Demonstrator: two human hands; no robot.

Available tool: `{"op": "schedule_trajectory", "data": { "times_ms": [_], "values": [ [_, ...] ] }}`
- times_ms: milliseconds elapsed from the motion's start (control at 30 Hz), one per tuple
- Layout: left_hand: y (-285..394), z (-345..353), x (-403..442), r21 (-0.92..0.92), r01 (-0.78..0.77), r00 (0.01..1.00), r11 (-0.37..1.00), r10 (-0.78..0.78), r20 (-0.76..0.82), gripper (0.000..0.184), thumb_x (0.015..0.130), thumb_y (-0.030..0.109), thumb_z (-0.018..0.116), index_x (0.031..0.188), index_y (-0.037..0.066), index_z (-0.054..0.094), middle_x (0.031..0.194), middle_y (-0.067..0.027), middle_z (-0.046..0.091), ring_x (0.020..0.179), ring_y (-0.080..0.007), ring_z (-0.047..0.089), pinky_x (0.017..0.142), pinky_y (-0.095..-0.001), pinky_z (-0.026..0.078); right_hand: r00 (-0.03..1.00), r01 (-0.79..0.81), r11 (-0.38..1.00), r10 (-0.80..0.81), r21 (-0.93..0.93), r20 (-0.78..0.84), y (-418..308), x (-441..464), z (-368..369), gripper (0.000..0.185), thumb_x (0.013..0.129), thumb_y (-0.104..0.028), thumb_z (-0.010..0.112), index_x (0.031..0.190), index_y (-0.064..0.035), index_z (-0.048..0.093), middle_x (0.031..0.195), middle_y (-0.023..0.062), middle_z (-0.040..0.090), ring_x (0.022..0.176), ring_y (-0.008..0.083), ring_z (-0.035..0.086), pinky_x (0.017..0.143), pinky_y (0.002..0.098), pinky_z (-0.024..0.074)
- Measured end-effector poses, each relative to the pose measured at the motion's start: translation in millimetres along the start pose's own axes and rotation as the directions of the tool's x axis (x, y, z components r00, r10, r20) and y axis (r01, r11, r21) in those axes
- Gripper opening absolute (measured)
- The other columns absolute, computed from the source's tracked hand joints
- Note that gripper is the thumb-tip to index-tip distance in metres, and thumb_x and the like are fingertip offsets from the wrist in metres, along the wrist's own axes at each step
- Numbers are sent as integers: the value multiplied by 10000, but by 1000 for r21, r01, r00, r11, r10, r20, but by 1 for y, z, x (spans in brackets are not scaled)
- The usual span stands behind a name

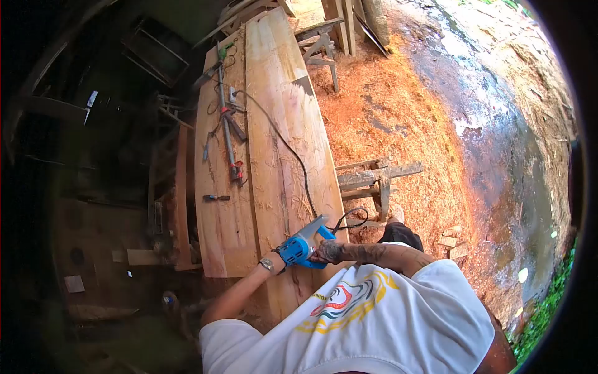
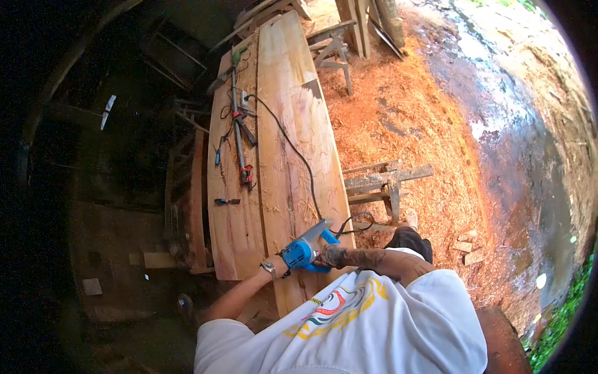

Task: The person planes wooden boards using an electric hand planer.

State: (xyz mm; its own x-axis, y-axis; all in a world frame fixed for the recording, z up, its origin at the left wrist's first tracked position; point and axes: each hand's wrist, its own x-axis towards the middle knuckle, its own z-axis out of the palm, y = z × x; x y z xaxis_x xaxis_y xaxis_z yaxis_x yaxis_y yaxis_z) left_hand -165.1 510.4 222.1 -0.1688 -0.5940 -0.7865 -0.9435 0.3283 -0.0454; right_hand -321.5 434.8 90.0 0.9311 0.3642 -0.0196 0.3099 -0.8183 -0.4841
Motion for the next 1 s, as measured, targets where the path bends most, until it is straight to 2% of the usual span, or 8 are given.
{"op": "schedule_trajectory", "data": {
  "times_ms": [33, 233, 333, 433, 533, 700, 833, 1000],
  "values": [
    [1, 1, 3, 2, 1, 1000, 1000, -1, -1, 226, 850, 179, 651, 1064, 185, 725, 981, -148, 724, 885, -334, 729, 725, -473, 608, 998, -50, 993, 46, 106, 45, 0, 2, 0, 431, 887, -146, 583, 1292, -137, 435, 910, 118, 632, 738, 343, 676, 693, 476, 492],
    [-21, 32, -67, -81, 48, 998, 996, -45, 40, 214, 826, 172, 666, 1030, 160, 730, 932, -168, 723, 856, -335, 733, 701, -482, 610, 1000, 10, 992, -13, -124, -21, 10, 5, 34, 312, 931, -172, 539, 1235, -152, 471, 864, 100, 642, 758, 324, 681, 731, 474, 483],
    [-24, 51, -83, -127, 81, 992, 989, -92, -81, 187, 825, 171, 665, 996, 144, 737, 911, -171, 723, 840, -329, 734, 687, -474, 611, 987, 88, 975, -113, -203, -115, 10, 6, 34, 318, 950, -221, 542, 1258, -145, 521, 746, 110, 655, 625, 335, 664, 684, 485, 495],
    [-22, 62, -78, -144, 76, 952, 987, -115, -283, 146, 840, 172, 653, 943, 128, 747, 901, -162, 725, 825, -314, 735, 673, -452, 613, 1000, -6, 1000, 6, -4, -23, 15, 18, 47, 574, 848, -208, 661, 1366, -85, 448, 809, 95, 664, 679, 331, 684, 712, 496, 493],
    [-20, 65, -69, -86, 93, 943, 992, -115, -311, 133, 844, 170, 648, 923, 130, 747, 898, -158, 725, 822, -315, 734, 667, -449, 611, 986, 104, 947, -139, -305, -97, -2, -8, 8, 790, 769, -166, 720, 1462, -55, 358, 870, 105, 677, 702, 338, 689, 726, 501, 484],
    [-23, 80, -79, -23, 112, 934, 993, -113, -338, 118, 850, 168, 642, 889, 133, 748, 893, -152, 726, 815, -316, 733, 657, -444, 608, 999, 33, 957, -29, -290, 21, -8, -5, -5, 906, 730, -144, 726, 1546, -125, 335, 1021, 101, 661, 855, 303, 702, 798, 495, 490],
    [-32, 51, -118, -228, 116, 969, 967, -161, -188, 144, 856, 175, 632, 988, 205, 684, 876, -83, 715, 752, -293, 720, 598, -449, 578, 998, 60, 935, -51, -348, 35, -3, -1, 14, 743, 831, -192, 646, 1529, -155, 395, 879, 95, 667, 750, 271, 689, 705, 479, 495],
    [-78, 88, -155, -433, 236, 818, 870, -419, -394, 507, 834, 102, 671, 1311, 274, 672, 920, -149, 729, 786, -325, 705, 680, -469, 555, 991, 62, 946, -96, -319, -94, -10, -16, 1, 657, 844, -143, 606, 1481, -84, 458, 818, 107, 654, 656, 267, 650, 620, 444, 477]
  ]
}}
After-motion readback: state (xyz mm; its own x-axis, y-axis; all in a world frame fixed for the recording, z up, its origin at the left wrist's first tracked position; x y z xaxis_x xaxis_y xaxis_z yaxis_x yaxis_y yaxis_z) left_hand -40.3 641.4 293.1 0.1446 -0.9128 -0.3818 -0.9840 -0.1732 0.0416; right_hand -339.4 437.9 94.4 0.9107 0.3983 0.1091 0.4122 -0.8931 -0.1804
